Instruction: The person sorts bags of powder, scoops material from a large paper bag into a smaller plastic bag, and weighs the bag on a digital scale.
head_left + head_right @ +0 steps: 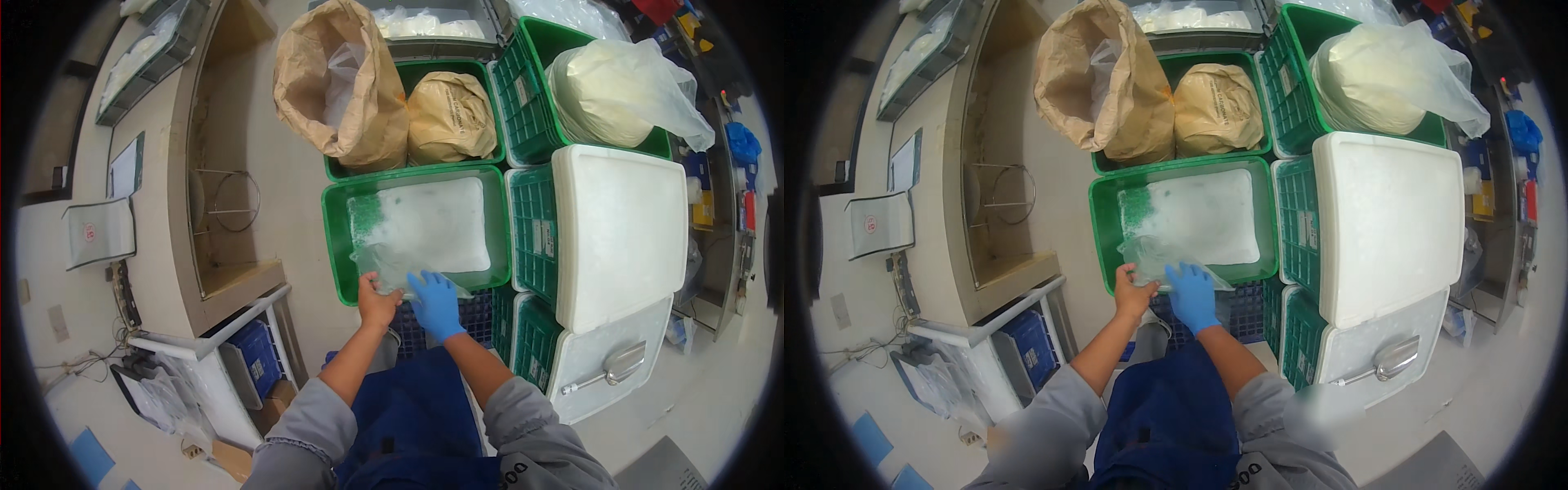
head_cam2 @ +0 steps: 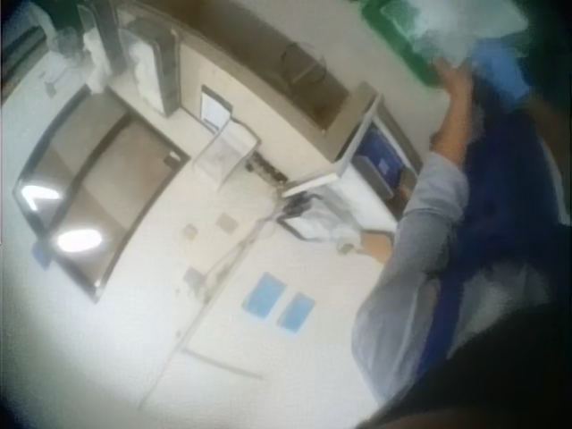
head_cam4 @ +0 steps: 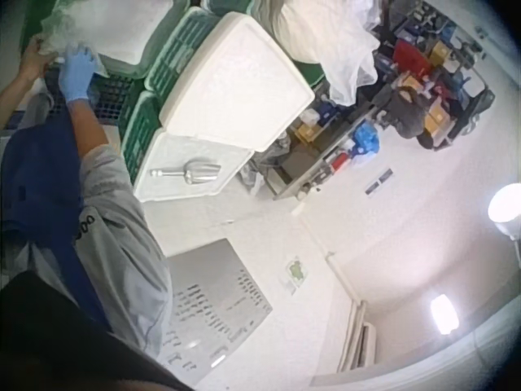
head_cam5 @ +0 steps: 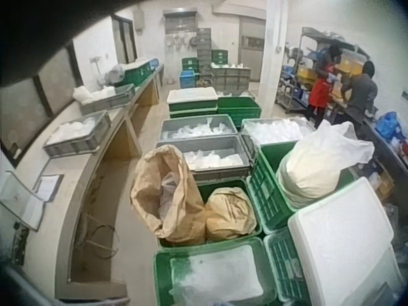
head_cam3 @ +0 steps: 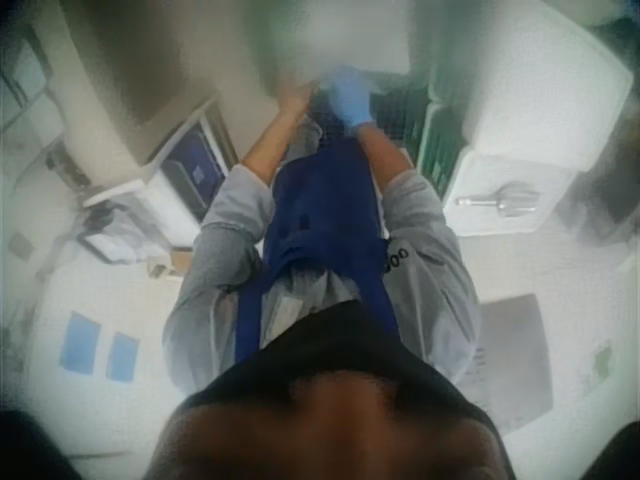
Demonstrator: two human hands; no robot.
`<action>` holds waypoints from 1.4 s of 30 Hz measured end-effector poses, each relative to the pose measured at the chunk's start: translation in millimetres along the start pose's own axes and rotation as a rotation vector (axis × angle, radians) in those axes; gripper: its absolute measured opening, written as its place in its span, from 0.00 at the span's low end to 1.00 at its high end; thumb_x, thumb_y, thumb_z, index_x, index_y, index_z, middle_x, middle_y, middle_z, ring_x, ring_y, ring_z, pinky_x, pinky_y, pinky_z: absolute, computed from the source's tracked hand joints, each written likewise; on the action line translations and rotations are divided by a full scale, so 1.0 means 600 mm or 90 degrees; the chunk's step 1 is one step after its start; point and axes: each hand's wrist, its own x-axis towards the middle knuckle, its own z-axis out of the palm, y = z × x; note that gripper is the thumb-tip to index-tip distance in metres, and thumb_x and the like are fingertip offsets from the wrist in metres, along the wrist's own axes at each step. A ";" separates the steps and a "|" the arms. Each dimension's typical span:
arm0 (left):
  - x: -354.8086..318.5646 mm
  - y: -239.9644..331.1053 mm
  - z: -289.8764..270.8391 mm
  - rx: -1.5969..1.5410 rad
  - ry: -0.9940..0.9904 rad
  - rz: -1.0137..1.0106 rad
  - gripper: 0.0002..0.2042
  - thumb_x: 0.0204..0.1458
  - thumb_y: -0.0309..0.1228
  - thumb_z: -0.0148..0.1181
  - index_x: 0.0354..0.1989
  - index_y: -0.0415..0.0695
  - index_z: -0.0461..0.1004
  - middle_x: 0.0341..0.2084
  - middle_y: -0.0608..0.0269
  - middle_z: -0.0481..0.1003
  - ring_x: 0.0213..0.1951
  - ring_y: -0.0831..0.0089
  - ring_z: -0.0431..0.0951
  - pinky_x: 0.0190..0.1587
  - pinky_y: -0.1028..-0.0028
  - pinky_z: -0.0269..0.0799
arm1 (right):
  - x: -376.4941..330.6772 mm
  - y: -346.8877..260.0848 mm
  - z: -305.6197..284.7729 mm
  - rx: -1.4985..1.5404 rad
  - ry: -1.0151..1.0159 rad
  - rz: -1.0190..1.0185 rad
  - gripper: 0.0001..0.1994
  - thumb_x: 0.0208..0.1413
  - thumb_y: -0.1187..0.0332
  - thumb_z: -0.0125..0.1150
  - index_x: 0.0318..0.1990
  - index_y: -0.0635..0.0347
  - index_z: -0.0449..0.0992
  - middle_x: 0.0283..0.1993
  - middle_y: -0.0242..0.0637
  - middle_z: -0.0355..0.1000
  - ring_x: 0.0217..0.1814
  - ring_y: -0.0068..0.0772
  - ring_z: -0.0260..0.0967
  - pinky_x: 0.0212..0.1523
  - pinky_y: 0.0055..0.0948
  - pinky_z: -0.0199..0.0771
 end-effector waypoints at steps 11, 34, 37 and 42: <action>-0.041 0.013 -0.111 -0.083 -0.017 -0.089 0.24 0.57 0.35 0.59 0.57 0.41 0.58 0.47 0.57 0.68 0.35 0.72 0.76 0.35 0.74 0.73 | 0.070 0.052 -0.013 -0.183 -0.068 -0.008 0.05 0.46 0.69 0.56 0.26 0.58 0.77 0.31 0.38 0.71 0.36 0.41 0.72 0.37 0.39 0.70; -0.080 -0.103 -0.187 0.014 -0.172 -0.207 0.11 0.55 0.28 0.56 0.46 0.43 0.70 0.37 0.64 0.75 0.33 0.75 0.76 0.36 0.77 0.73 | 0.059 0.079 -0.038 -0.046 0.102 0.040 0.05 0.47 0.68 0.56 0.26 0.57 0.77 0.28 0.43 0.72 0.32 0.47 0.73 0.37 0.46 0.70; -0.108 -0.098 -0.213 -0.006 -0.155 -0.198 0.10 0.55 0.29 0.58 0.43 0.42 0.70 0.34 0.64 0.74 0.30 0.77 0.75 0.32 0.77 0.71 | 0.010 0.116 0.030 -0.099 -0.024 0.061 0.08 0.49 0.66 0.55 0.24 0.59 0.76 0.26 0.47 0.71 0.30 0.53 0.71 0.34 0.48 0.69; -0.085 -0.120 -0.251 0.050 -0.172 -0.187 0.11 0.55 0.33 0.60 0.44 0.46 0.72 0.34 0.67 0.75 0.32 0.78 0.76 0.33 0.77 0.72 | 0.027 0.064 -0.039 -0.034 0.182 0.112 0.11 0.49 0.63 0.56 0.24 0.59 0.78 0.28 0.49 0.74 0.32 0.53 0.74 0.38 0.46 0.72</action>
